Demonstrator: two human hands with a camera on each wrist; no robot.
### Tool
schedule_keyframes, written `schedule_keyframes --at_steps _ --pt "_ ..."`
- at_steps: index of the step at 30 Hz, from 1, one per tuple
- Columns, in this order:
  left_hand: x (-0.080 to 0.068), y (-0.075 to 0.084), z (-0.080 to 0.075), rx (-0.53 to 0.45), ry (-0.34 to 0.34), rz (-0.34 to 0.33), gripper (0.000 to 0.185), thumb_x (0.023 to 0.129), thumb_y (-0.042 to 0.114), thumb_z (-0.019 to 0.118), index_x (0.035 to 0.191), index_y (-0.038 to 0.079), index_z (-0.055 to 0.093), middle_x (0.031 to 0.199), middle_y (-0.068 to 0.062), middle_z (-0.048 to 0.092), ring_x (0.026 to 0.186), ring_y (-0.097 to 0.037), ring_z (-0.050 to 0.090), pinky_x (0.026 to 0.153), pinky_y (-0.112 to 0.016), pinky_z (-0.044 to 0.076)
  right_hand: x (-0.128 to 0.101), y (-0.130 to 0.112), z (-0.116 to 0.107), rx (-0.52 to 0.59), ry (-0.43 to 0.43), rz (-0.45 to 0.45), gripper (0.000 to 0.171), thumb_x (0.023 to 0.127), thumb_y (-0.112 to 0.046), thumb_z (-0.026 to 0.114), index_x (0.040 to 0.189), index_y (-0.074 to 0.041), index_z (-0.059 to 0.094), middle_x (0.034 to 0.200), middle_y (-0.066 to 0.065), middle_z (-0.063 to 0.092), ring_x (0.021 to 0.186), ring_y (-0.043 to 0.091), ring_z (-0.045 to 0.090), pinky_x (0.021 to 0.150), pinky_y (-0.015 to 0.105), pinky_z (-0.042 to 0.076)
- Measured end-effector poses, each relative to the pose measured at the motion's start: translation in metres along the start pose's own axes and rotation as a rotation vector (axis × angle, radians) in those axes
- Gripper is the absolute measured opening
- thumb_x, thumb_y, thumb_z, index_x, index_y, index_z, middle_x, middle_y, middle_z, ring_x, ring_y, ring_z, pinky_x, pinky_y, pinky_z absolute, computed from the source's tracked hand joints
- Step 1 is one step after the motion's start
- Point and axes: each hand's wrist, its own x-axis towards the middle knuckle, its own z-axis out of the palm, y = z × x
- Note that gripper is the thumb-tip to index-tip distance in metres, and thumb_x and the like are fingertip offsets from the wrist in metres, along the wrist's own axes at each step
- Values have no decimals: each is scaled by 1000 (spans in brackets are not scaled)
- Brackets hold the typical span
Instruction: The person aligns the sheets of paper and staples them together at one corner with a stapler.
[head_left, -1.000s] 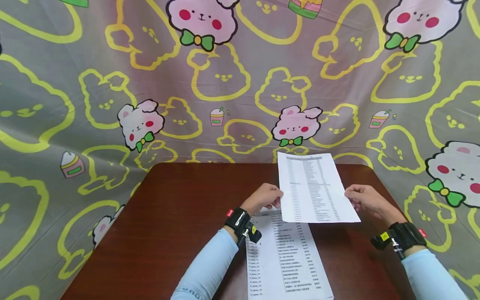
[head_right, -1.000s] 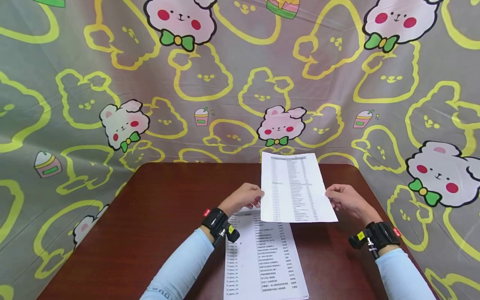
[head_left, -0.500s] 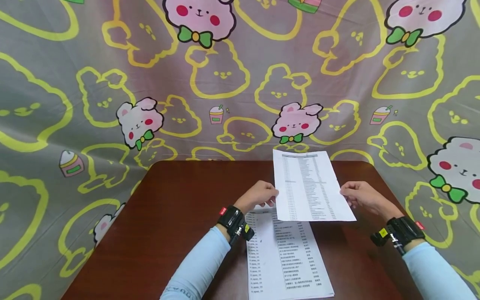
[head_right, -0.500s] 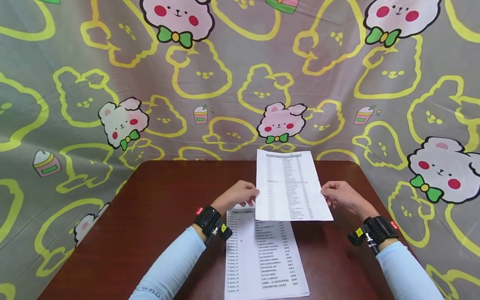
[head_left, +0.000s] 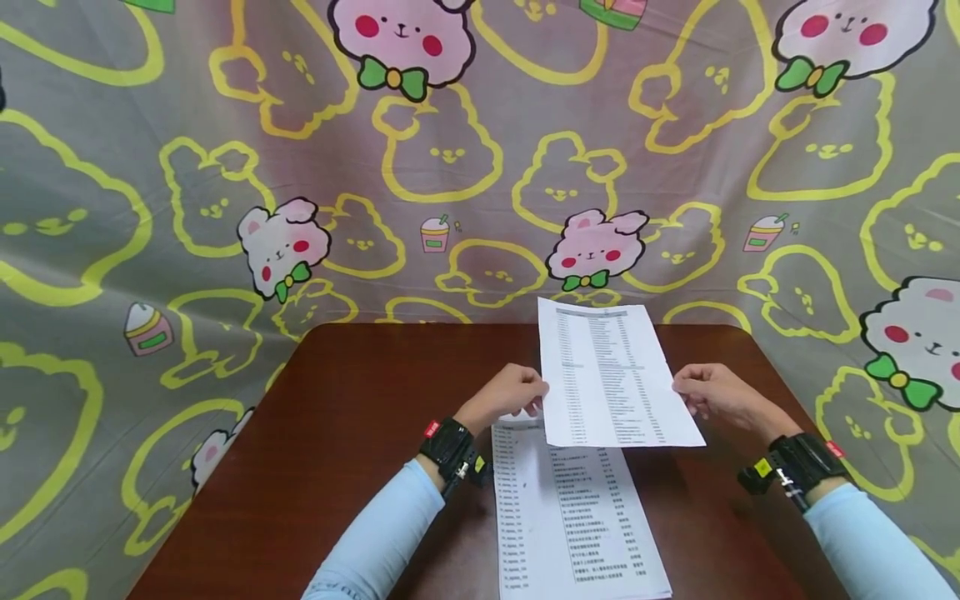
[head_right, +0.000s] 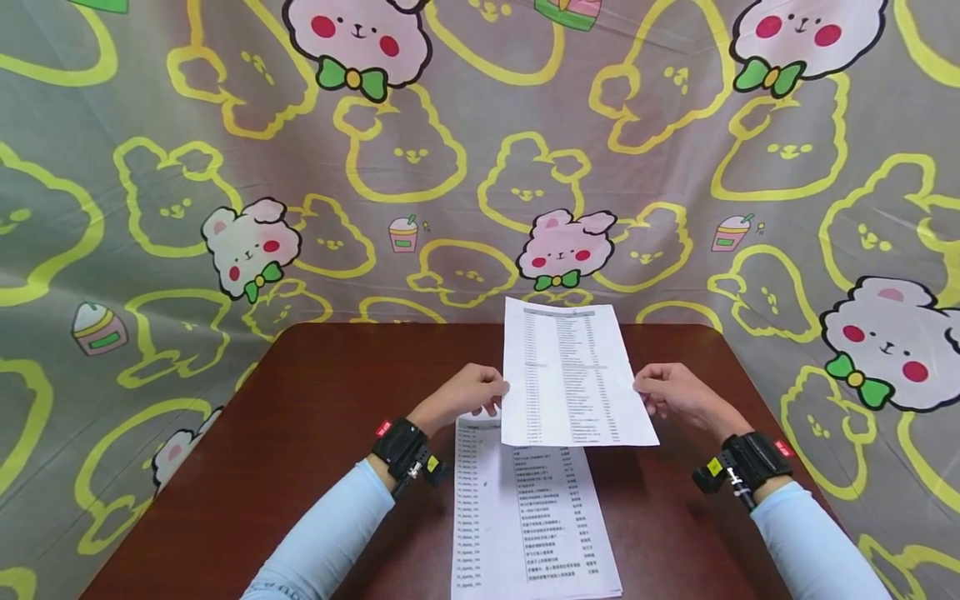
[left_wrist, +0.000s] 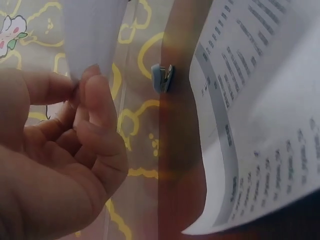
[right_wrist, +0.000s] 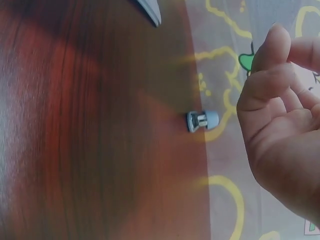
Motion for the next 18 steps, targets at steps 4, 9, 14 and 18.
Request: schedule_keyframes --at_steps 4,9,14,18 --pt "-4 -3 -5 -7 11 29 24 97 27 55 82 12 67 81 -10 68 70 -19 64 56 -27 40 2 -6 1 -2 -12 -8 38 93 -35 66 107 1 62 80 11 66 62 21 59 52 24 43" --pt "-10 -4 -11 -28 25 52 26 97 26 54 82 11 68 91 -23 68 71 -24 66 52 -25 38 8 -15 1 -12 -13 -33 36 93 -35 67 104 -1 63 79 11 66 61 22 59 51 23 43" --pt "-12 -5 -15 -5 46 30 26 96 25 54 79 9 67 88 -22 68 68 -21 65 50 -24 38 9 -20 5 2 -53 -46 36 92 -33 67 103 1 63 80 11 66 65 30 61 52 25 44" --pt "-17 -7 -19 17 65 -3 25 95 25 56 79 10 69 79 -11 67 69 -21 65 56 -27 45 8 -23 11 9 -70 -55 36 92 -33 68 103 1 63 80 12 66 67 37 61 53 25 45"
